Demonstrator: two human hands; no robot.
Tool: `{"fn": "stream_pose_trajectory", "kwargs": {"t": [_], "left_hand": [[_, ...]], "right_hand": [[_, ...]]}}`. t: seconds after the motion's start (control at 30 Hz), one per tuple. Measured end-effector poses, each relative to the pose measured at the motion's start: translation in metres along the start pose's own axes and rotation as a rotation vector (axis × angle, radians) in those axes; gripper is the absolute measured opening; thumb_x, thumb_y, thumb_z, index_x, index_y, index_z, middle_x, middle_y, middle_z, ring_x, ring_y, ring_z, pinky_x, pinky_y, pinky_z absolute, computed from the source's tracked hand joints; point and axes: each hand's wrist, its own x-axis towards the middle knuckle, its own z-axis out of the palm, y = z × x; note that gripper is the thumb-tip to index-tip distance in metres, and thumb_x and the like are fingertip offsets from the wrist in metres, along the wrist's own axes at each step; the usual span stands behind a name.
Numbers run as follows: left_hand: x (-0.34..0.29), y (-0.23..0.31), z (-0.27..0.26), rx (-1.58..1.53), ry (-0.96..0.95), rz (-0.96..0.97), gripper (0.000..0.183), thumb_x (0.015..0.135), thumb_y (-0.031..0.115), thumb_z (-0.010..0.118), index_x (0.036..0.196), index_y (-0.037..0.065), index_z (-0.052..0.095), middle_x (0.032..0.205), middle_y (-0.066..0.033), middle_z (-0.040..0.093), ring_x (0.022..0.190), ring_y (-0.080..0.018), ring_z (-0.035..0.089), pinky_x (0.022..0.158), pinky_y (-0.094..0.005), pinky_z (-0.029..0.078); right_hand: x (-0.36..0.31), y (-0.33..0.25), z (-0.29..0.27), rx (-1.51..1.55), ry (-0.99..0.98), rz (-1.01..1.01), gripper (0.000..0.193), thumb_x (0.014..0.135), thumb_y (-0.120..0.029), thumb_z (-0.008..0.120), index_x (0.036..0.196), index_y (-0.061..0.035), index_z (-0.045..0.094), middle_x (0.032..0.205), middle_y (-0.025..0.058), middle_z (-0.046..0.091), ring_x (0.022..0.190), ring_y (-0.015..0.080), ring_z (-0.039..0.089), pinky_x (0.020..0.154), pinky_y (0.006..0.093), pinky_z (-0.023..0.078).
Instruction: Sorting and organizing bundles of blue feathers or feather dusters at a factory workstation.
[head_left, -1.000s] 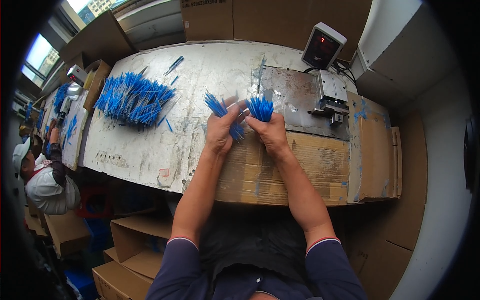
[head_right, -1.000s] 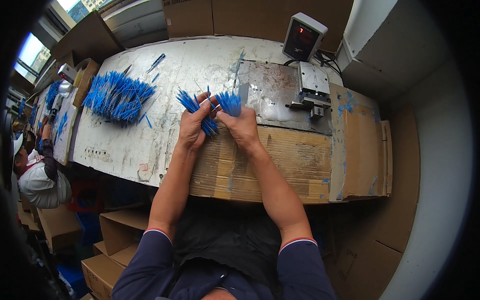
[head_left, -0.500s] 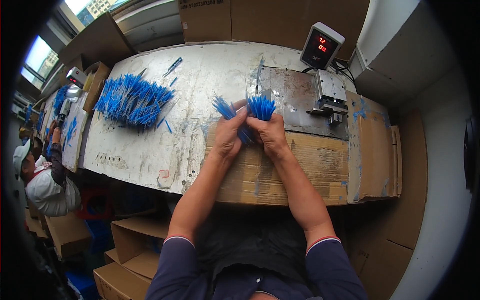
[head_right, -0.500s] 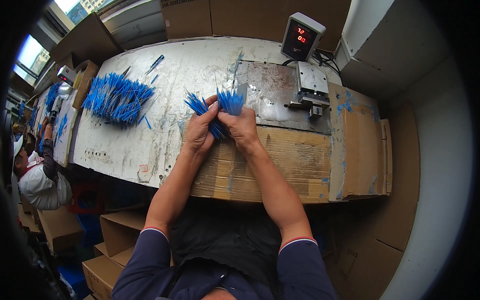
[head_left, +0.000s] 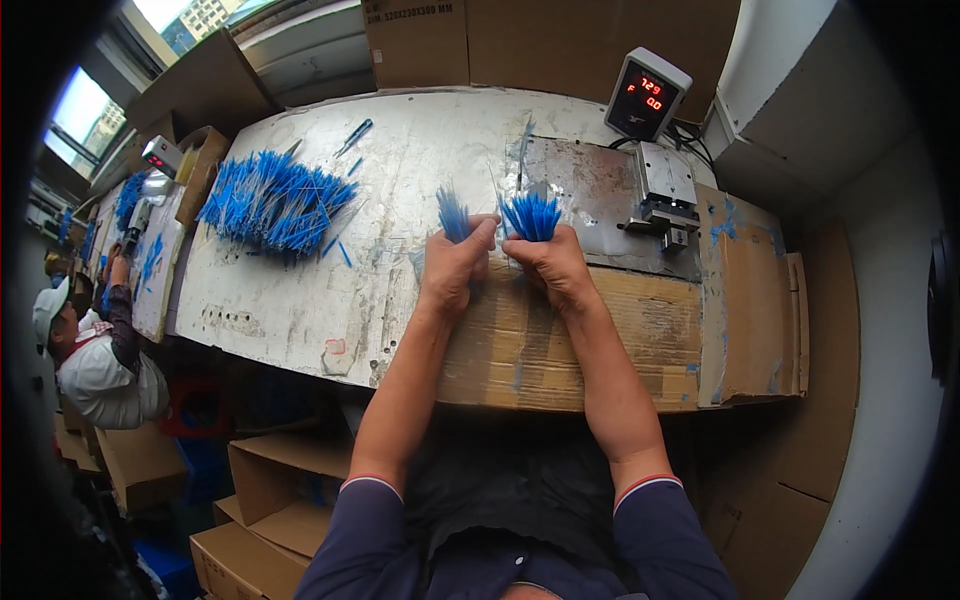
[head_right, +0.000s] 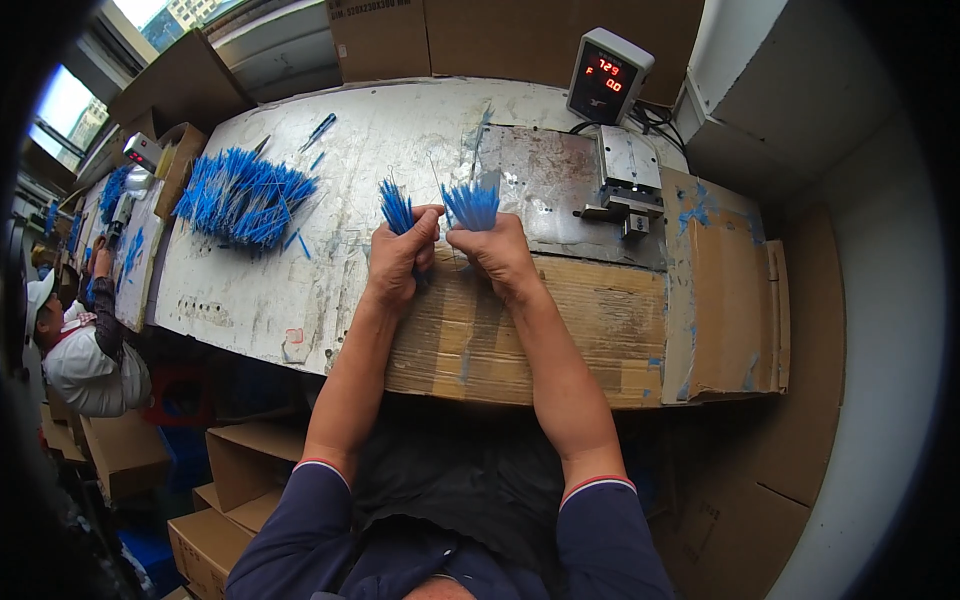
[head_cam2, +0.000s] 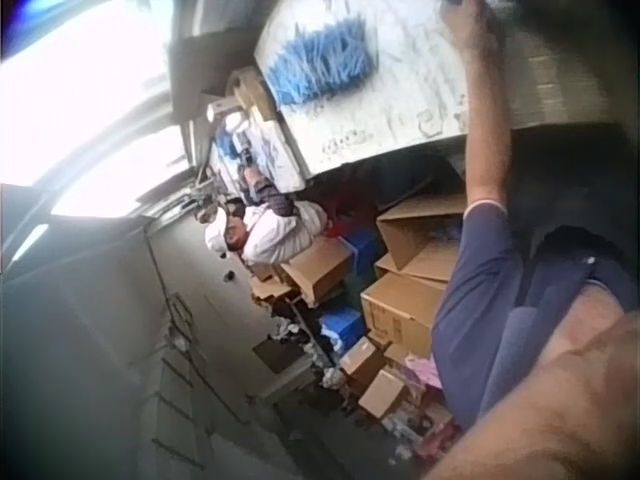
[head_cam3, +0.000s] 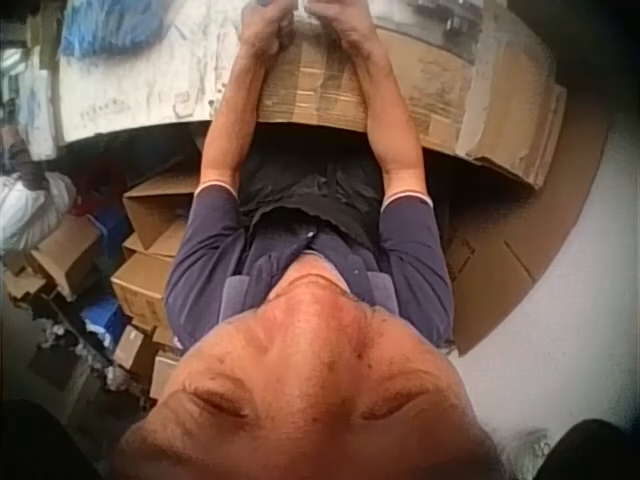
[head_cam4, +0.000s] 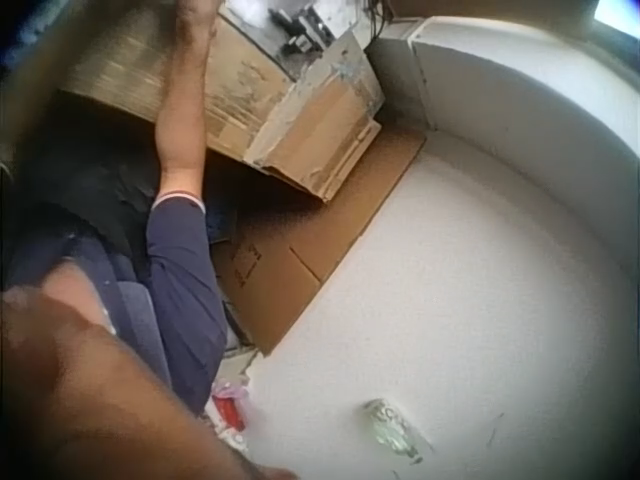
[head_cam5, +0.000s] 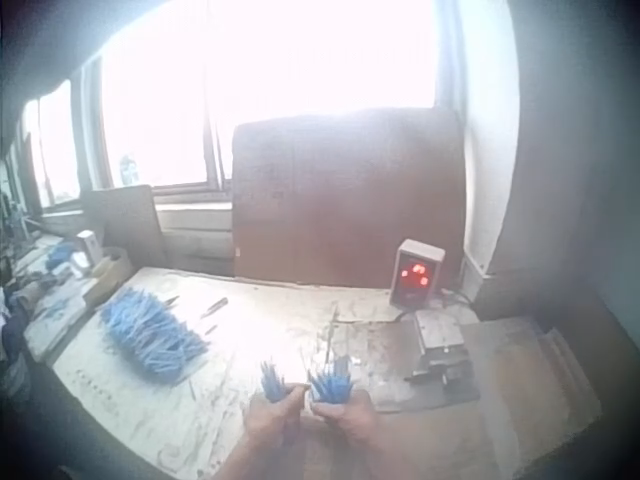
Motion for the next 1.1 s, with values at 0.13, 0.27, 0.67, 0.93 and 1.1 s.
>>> {"fn": "stream_pose_trajectory", "kwargs": {"t": [0.13,0.27,0.67,0.93,1.1], "left_hand": [[-0.003,0.003,0.005,0.111,-0.013,0.006,0.023,0.093,0.02,0.078,0.103,0.0,0.073,0.07,0.0052,0.058,0.05,-0.0034,0.042,0.045,-0.0221,0.03],[-0.001,-0.001,-0.002,0.048,-0.015,0.006,0.022,0.093,0.019,0.077,0.104,0.0,0.071,0.069,0.0049,0.057,0.051,-0.0035,0.042,0.045,-0.022,0.03],[-0.086,0.058,-0.05,-0.278,0.241,0.115,0.015,0.097,0.015,0.073,0.105,0.005,0.066,0.082,-0.0012,0.062,0.052,-0.005,0.044,0.046,-0.0213,0.035],[-0.248,0.063,-0.208,-0.212,0.677,0.215,0.013,0.096,0.015,0.074,0.099,0.005,0.067,0.08,-0.0018,0.064,0.052,-0.0045,0.046,0.045,-0.0215,0.035],[-0.282,0.061,-0.378,-0.202,0.948,0.254,0.01,0.096,0.014,0.073,0.099,0.007,0.067,0.077,-0.0017,0.063,0.052,-0.0056,0.047,0.043,-0.0226,0.036]], "right_hand": [[0.0,0.003,0.006,-0.045,-0.07,-0.154,0.008,0.082,-0.004,0.075,0.09,-0.0031,0.075,0.073,-0.0046,0.063,0.062,0.0051,0.053,0.054,0.0245,0.039],[-0.004,0.001,0.001,-0.052,-0.068,-0.058,0.01,0.086,-0.007,0.076,0.095,-0.0016,0.074,0.074,-0.003,0.064,0.057,0.0056,0.052,0.051,0.0252,0.04],[0.002,0.03,0.029,0.118,-0.061,-0.445,0.016,0.096,-0.007,0.072,0.107,0.0041,0.069,0.078,0.0061,0.067,0.065,0.0149,0.064,0.058,0.0299,0.054],[-0.001,0.032,0.007,-0.018,0.321,-0.69,0.018,0.1,-0.016,0.069,0.091,-0.0006,0.065,0.072,0.0024,0.06,0.06,0.0131,0.056,0.056,0.029,0.048],[-0.014,0.031,0.02,-0.203,0.425,-0.862,0.023,0.103,-0.018,0.064,0.088,-0.0011,0.063,0.075,0.0041,0.062,0.066,0.0152,0.059,0.065,0.0308,0.05]]}}
